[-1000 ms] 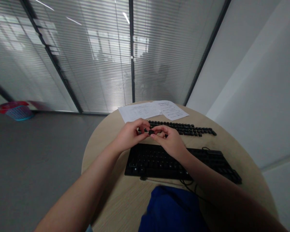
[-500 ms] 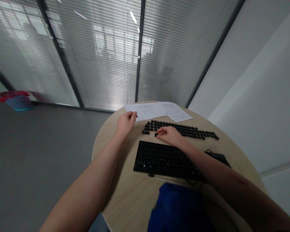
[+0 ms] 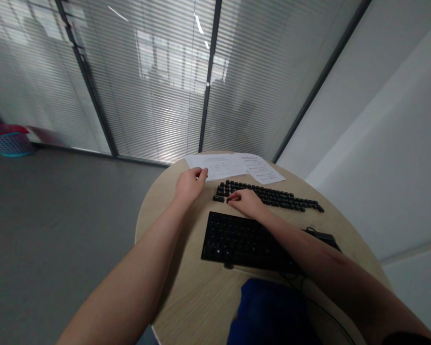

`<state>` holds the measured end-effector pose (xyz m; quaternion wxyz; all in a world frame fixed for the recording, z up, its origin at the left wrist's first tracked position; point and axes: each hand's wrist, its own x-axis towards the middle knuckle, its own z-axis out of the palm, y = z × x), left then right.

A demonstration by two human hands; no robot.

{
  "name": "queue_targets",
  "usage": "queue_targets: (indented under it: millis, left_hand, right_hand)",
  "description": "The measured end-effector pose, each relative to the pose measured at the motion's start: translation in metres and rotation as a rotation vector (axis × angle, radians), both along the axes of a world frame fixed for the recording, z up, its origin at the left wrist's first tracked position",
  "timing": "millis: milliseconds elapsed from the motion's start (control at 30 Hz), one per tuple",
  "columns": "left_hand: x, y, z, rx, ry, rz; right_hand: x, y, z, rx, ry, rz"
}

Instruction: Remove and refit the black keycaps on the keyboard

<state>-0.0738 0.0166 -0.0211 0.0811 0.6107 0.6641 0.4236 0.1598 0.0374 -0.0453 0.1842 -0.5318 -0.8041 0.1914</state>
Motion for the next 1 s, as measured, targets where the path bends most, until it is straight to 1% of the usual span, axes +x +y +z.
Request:
queue_targets:
  millis: [267,500,667,767,900,1000]
  left_hand:
    - [0.003,-0.003,0.004,-0.013,0.043,0.04]
    - [0.003,-0.005,0.005,-0.006,0.054,0.038]
    - [0.002,-0.005,0.006,-0.006,0.053,0.037]
    - [0.002,-0.005,0.006,-0.006,0.049,0.037]
    - [0.002,-0.006,0.006,-0.007,0.044,0.025]
    - [0.001,-0.004,0.004,-0.032,0.044,-0.026]
  right_hand:
    - [0.0,-0.002,0.001,0.06,-0.024,-0.009]
    - [-0.001,-0.005,0.003,0.118,-0.054,-0.007]
    - [-0.002,-0.005,0.009,0.158,-0.059,0.051]
    - [-0.006,-0.002,0.009,0.181,-0.093,0.1]
    - [-0.01,0.0,0.005,0.178,-0.14,0.111]
    - [-0.01,0.0,0.003,0.175,-0.135,0.09]
